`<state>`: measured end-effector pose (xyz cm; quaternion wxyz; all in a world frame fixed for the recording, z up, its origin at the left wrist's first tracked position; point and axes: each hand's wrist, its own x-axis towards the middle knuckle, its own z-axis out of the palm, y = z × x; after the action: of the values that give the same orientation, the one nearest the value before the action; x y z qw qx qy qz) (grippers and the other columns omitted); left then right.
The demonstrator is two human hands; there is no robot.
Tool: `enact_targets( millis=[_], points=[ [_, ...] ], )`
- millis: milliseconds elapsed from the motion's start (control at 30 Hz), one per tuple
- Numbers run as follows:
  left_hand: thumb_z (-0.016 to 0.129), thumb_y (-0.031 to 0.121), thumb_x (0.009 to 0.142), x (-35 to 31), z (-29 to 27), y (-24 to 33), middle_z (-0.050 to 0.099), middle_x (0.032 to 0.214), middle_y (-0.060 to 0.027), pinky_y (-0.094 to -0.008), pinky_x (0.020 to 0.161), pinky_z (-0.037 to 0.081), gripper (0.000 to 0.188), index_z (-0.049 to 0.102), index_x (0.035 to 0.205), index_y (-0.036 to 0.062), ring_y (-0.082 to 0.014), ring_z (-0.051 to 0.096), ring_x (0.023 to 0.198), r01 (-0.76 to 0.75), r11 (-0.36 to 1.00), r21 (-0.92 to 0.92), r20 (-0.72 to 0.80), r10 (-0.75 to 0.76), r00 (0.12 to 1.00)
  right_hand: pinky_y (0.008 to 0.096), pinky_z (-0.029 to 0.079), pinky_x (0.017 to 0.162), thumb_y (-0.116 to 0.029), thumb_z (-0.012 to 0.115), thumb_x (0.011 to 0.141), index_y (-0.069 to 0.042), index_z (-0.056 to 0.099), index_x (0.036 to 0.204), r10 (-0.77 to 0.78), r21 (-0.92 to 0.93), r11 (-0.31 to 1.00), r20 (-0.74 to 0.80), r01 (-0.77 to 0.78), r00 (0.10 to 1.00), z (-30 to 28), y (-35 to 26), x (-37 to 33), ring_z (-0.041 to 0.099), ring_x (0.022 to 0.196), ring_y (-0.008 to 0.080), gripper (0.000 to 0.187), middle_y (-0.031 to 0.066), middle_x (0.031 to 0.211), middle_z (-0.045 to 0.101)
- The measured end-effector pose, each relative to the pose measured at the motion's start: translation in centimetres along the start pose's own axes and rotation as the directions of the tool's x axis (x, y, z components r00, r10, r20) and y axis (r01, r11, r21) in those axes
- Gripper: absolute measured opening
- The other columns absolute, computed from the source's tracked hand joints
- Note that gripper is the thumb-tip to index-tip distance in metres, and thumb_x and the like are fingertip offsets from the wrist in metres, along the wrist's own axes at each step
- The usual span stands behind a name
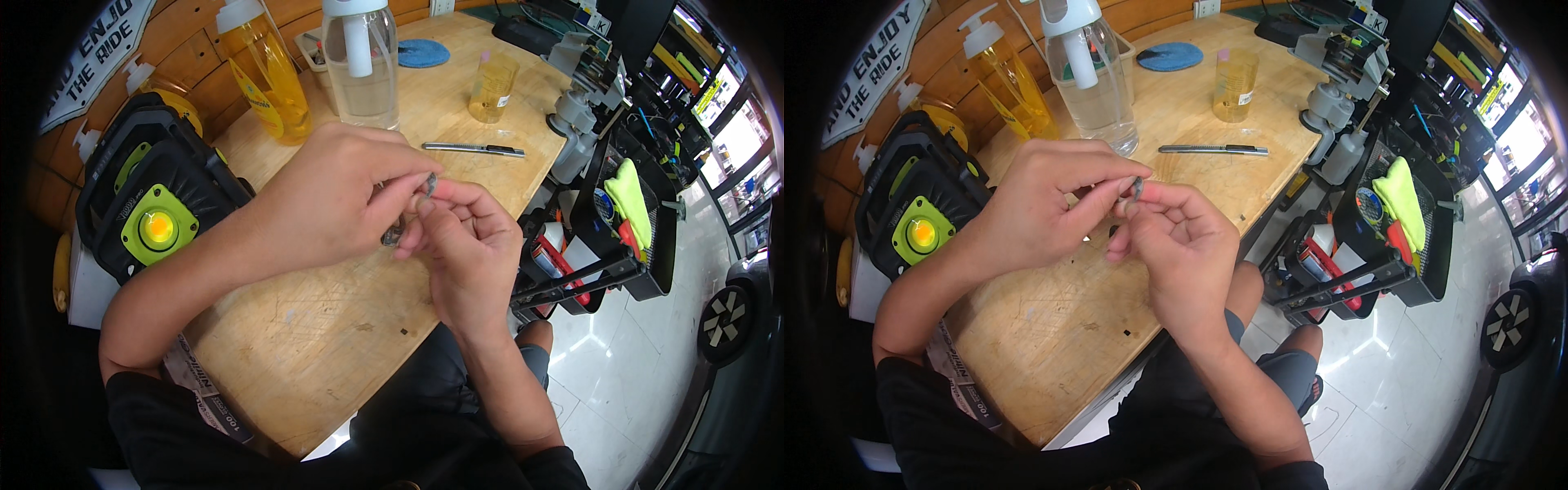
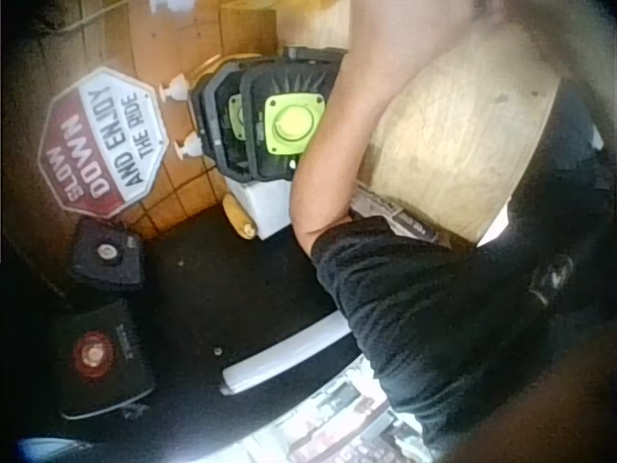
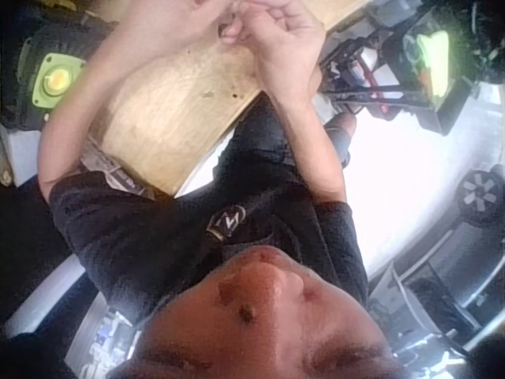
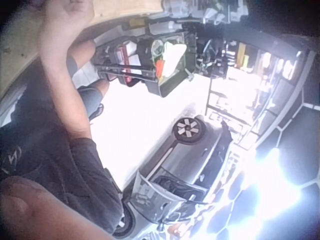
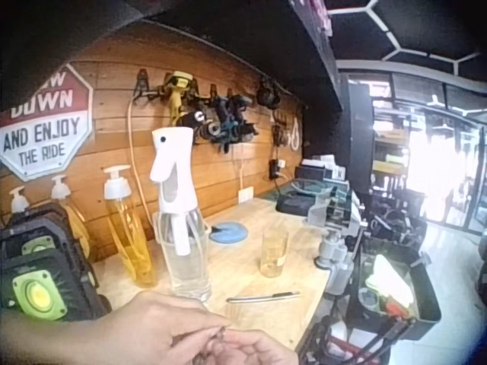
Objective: The person assembles small metal hooks by hand at a workbench. They pick up individual hooks and small metal rings, then thread the rings onto the hooks one by one. The person handles the components directly without using tools, placing the assembled pieces on the table.
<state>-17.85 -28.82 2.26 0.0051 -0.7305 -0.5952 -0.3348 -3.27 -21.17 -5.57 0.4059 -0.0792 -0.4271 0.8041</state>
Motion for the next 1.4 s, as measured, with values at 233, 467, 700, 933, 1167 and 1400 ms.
enact_targets(
  millis=[233,467,700,933,1167,1400],
  points=[
    [0.064,0.002,0.092,0.2,-0.4,0.0,0.070,0.086,-0.0129,-0.0298,0.060,0.051,0.017,0.073,0.107,-0.0019,-0.0194,0.067,0.070,0.072,0.997,0.040,0.042,-0.074,0.996,0.0314,0.058,0.067,0.004,0.057,0.098,0.006,0.054,0.123,-0.033,0.069,0.997,0.005,0.033,0.999,-0.1,-0.2,0.2,0.067,0.073,0.0180,0.025,0.0144,0.099,0.067],
    [0.067,0.010,0.097,0.3,-0.9,0.6,0.068,0.084,-0.0026,-0.0201,0.055,0.047,0.018,0.072,0.109,-0.0028,-0.0050,0.059,0.063,0.468,0.822,-0.325,0.170,-0.436,0.884,0.0293,0.053,0.065,0.004,0.057,0.095,0.004,0.052,0.127,-0.047,0.094,0.994,-0.036,0.050,0.998,-0.4,-0.3,0.2,0.063,0.073,0.0170,0.032,0.0141,0.101,0.068],
    [0.070,0.018,0.098,0.6,-1.0,0.6,0.065,0.078,0.0001,-0.0193,0.053,0.046,0.024,0.072,0.110,-0.0032,-0.0033,0.057,0.062,0.514,0.634,-0.578,0.212,-0.491,0.845,0.0258,0.049,0.063,-0.004,0.062,0.098,0.004,0.058,0.122,-0.042,-0.058,0.997,0.010,0.043,0.999,-0.2,-0.1,0.4,0.061,0.073,0.0127,0.025,0.0104,0.097,0.068],
    [0.071,0.018,0.098,0.3,-0.5,0.0,0.066,0.079,-0.0005,-0.0180,0.053,0.043,0.025,0.073,0.111,-0.0028,-0.0032,0.057,0.064,0.563,0.587,-0.582,0.252,-0.528,0.811,0.0257,0.048,0.053,-0.012,0.064,0.100,0.001,0.063,0.109,-0.025,-0.035,0.999,-0.007,0.025,1.000,0.4,-0.2,0.3,0.063,0.067,0.0118,0.016,0.0090,0.094,0.068],
    [0.072,0.006,0.090,0.4,-1.1,2.1,0.072,0.089,-0.0048,-0.0237,0.057,0.048,0.019,0.074,0.108,0.0006,-0.0093,0.064,0.070,0.222,0.971,-0.083,-0.023,-0.225,0.974,0.0272,0.046,0.048,-0.019,0.049,0.106,-0.002,0.054,0.096,-0.002,0.014,1.000,-0.054,0.002,0.999,0.6,-0.6,-0.2,0.060,0.060,0.0152,0.020,0.0089,0.089,0.061],
    [0.078,0.002,0.079,0.9,-2.0,1.6,0.072,0.095,-0.0099,-0.0313,0.070,0.055,0.022,0.074,0.101,0.0033,-0.0267,0.070,0.083,-0.227,0.953,0.200,0.034,0.224,0.974,0.0279,0.045,0.047,-0.021,0.046,0.107,-0.002,0.054,0.095,-0.029,-0.037,0.999,-0.018,0.028,0.999,0.2,-0.4,-0.3,0.058,0.058,0.0157,0.024,0.0094,0.087,0.060]
  ],
)
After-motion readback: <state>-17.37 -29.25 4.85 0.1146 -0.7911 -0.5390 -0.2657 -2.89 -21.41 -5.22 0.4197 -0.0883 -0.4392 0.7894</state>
